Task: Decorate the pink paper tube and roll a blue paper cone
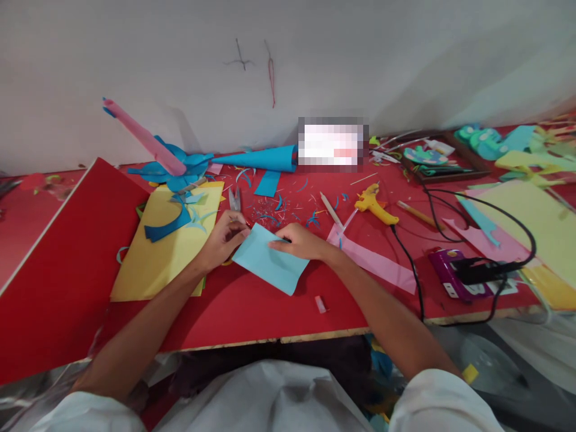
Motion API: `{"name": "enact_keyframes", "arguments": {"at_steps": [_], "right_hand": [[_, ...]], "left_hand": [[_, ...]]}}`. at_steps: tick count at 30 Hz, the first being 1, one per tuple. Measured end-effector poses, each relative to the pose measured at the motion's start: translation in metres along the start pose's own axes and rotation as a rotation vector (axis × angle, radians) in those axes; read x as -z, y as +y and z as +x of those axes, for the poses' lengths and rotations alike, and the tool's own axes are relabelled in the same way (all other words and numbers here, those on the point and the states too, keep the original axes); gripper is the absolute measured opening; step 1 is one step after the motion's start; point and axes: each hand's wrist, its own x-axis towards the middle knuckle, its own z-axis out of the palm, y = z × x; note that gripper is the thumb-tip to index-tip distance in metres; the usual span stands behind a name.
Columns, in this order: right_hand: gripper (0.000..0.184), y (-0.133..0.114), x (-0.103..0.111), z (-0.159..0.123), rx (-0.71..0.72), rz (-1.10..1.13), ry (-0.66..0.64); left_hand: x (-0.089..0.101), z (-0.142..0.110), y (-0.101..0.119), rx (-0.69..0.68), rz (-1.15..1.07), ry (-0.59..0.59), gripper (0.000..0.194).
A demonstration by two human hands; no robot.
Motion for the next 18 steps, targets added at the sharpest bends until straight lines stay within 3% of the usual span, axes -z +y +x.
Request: {"name": "enact_keyframes", "arguments": {"at_steps": [3, 7, 18], "right_hand": [[0.070, 0.005, 0.005, 0.001, -0.039, -0.008, 0.173], [0.068, 0.011, 0.007, 0.001, -0.077, 0.042, 0.329], [0.066, 0.013, 0.004, 0.002, -0.066, 0.074, 0.375]], "left_hand": [[0.003, 0.002, 0.001, -0.002, -0.046, 0.029, 0.040], [0.003, 0.002, 0.002, 0.083, -0.103, -0.017, 0.048], [0.003, 0.006, 0.003, 0.048, -0.081, 0.094, 0.044]]}}
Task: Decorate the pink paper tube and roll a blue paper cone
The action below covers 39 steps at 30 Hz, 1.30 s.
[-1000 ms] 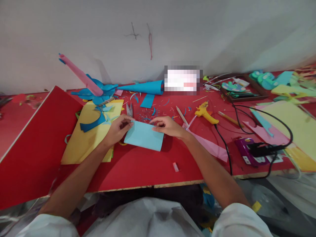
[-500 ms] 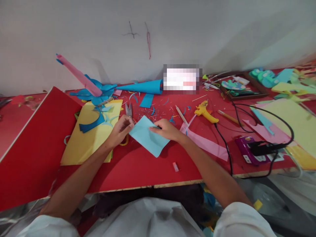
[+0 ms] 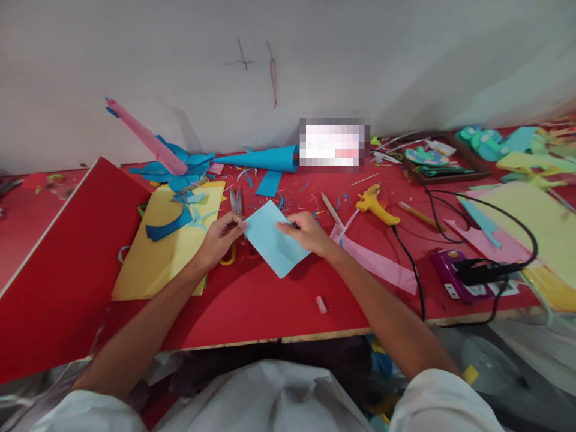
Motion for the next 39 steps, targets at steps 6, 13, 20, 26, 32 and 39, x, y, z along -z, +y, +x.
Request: {"name": "enact_keyframes", "arguments": {"at_steps": [6, 13, 20, 26, 32, 39], "right_hand": [[0.068, 0.003, -0.001, 0.002, -0.021, 0.009, -0.009], [0.067, 0.002, 0.000, 0.002, -0.010, 0.024, -0.020], [0.065, -0.002, 0.002, 0.001, -0.018, 0.012, -0.056], [0.069, -0.002, 0.000, 0.002, 0.005, -0.004, -0.078], [0.068, -0.010, -0.009, -0.006, -0.020, 0.124, 0.035], [0.072, -0.020, -0.016, -0.009, 0.021, 0.161, 0.000]], "left_hand": [[0.001, 0.001, -0.006, 0.007, 0.033, 0.051, 0.043], [0.005, 0.005, -0.011, 0.008, 0.015, 0.048, 0.041], [0.011, 0.008, -0.013, -0.010, 0.122, 0.035, 0.033], [0.016, 0.010, -0.008, 0.029, 0.110, -0.004, 0.037], [0.010, -0.003, 0.007, 0.194, -0.249, -0.066, 0.051], [0.000, -0.013, 0.014, 0.283, -0.025, -0.280, 0.064]]}}
